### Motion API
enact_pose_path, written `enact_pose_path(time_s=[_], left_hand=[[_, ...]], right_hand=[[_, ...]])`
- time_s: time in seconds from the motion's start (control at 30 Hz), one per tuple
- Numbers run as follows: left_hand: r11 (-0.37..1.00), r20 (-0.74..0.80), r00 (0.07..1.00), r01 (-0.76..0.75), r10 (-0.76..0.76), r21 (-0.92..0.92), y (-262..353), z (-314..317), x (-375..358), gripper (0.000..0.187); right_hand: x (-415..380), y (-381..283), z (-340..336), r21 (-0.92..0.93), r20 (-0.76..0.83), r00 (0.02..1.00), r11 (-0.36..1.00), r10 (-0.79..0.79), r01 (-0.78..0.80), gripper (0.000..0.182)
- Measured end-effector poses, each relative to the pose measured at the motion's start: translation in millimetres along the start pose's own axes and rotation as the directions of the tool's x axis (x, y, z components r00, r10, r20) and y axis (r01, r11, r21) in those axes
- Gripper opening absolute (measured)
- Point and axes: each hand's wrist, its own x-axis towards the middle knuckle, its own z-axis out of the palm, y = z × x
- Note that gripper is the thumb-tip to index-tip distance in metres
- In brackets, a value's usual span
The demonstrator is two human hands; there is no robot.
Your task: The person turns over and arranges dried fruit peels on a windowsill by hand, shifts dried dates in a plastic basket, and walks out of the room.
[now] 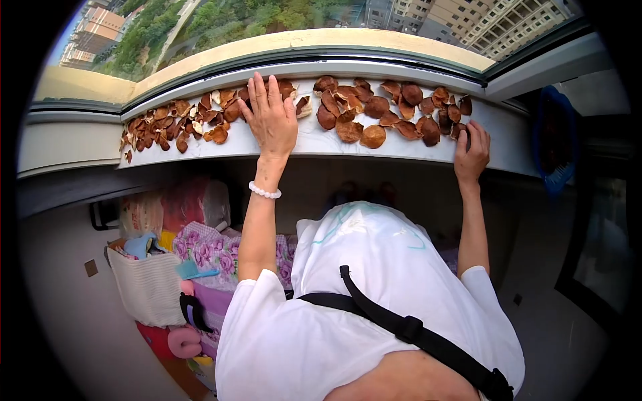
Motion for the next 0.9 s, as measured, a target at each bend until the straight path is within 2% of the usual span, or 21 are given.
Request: enact_pose_path(time_s=[0.07,0.1,0.17,0.27,0.37,0.53,0.6,0.67,0.77,0.87,0.9], left_hand=[[0.988,-0.072,0.993,-0.103,0.095,-0.118,8.2,-8.6,0.1,0.055],[0.988,-0.073,0.993,-0.104,0.096,-0.117,15.5,-12.4,-1.2,0.055],[0.944,0.03,0.967,-0.24,0.253,-0.227,39.8,-18.9,-7.6,0.056],[0.922,0.176,0.919,-0.308,0.352,-0.233,69.8,-20.5,-16.7,0.054],[0.933,0.199,0.915,-0.325,0.352,-0.157,68.1,-12.9,-18.1,0.053],[0.969,0.193,0.949,-0.245,0.249,-0.045,42.9,-12.5,-8.3,0.052],[0.973,0.183,0.961,-0.223,0.21,0.055,42.7,-14.5,-9.3,0.053],[0.982,0.124,0.974,-0.19,0.189,-0.003,44.9,-10.7,-11.2,0.056],[0.965,0.102,0.963,-0.238,0.249,-0.109,66.8,-18.4,-17.4,0.06],[0.923,0.224,0.9,-0.34,0.375,-0.178,91.0,-20.4,-24.3,0.065],[0.919,0.218,0.898,-0.348,0.383,-0.183,94.7,-16.5,-25.1,0.062]], right_hand=[[-1.3,1.6,-2.9,0.005,0.004,1.0,1.0,0.009,-0.009,0.02],[-1.6,2.1,-2.2,0.011,0.002,1.0,1.0,0.011,-0.011,0.02],[-1.2,2.0,0.8,0.032,0.005,1.0,0.999,0.005,-0.005,0.02],[-1.7,2.1,1.4,0.011,-0.004,1.0,1.0,-0.003,0.003,0.02],[-0.4,4.2,-0.2,0.004,0.004,1.0,1.0,-0.005,0.005,0.021],[-2.0,4.7,0.1,0.025,0.001,1.0,1.0,-0.011,0.011,0.021],[-2.7,5.5,0.2,0.002,-0.009,1.0,1.0,-0.002,0.002,0.021],[-2.4,5.9,-0.4,0.024,0.013,1.0,1.0,-0.008,0.008,0.021],[-4.1,6.7,-0.2,0.032,0.013,1.0,0.999,0.003,-0.004,0.024],[-2.1,5.7,-0.5,0.034,0.007,1.0,0.999,0.007,-0.007,0.031],[-1.2,4.2,-1.2,0.036,-0.001,1.0,0.999,-0.007,0.007,0.032]])
